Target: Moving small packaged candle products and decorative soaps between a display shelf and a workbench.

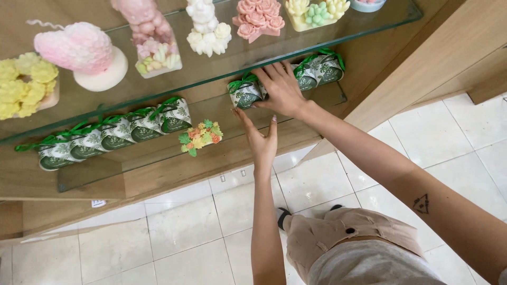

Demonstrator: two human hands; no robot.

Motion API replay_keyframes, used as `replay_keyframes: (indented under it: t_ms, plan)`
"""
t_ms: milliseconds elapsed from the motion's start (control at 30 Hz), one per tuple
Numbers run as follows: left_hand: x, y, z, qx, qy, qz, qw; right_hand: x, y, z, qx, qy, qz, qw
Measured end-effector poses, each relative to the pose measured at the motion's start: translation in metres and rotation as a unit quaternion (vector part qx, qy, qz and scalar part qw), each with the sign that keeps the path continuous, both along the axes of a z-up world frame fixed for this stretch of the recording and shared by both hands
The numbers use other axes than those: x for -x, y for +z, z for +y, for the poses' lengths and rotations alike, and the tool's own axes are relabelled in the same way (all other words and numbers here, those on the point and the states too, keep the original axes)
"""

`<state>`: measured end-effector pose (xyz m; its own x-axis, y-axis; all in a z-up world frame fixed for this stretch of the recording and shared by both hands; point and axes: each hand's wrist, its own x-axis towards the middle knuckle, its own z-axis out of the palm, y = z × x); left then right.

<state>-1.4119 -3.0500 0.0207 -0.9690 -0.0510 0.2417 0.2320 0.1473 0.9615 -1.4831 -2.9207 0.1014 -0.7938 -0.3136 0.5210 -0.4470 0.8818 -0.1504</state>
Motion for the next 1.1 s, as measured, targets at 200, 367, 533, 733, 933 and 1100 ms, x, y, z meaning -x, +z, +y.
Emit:
replay_keyframes:
  t_ms: [200,367,533,733,933,1100]
  plan:
    - [-0.007,0.011,-0.003,-0.012,-0.01,-0.011,1.0,-0.018,-0.001,0.008,-0.003,-0.015,-0.018,1.0]
    - [-0.014,0.017,-0.003,-0.006,-0.007,-0.021,1.0,-0.058,0.017,0.019,0.035,-0.022,-0.019,0.999]
    - [-0.042,0.044,0.015,-0.031,0.027,-0.018,0.999,-0.121,0.016,0.057,0.109,-0.005,0.033,0.993]
    - [-0.106,0.046,0.068,-0.041,0.022,-0.011,0.999,-0.195,0.007,0.124,0.119,-0.07,0.002,0.99]
    - [-0.169,0.048,0.159,-0.058,-0.034,-0.039,0.997,-0.292,-0.004,0.231,0.159,-0.228,0.002,0.961]
    - [-0.232,0.037,0.261,-0.02,-0.127,-0.032,0.991,-0.422,-0.029,0.355,0.189,-0.377,0.009,0.907]
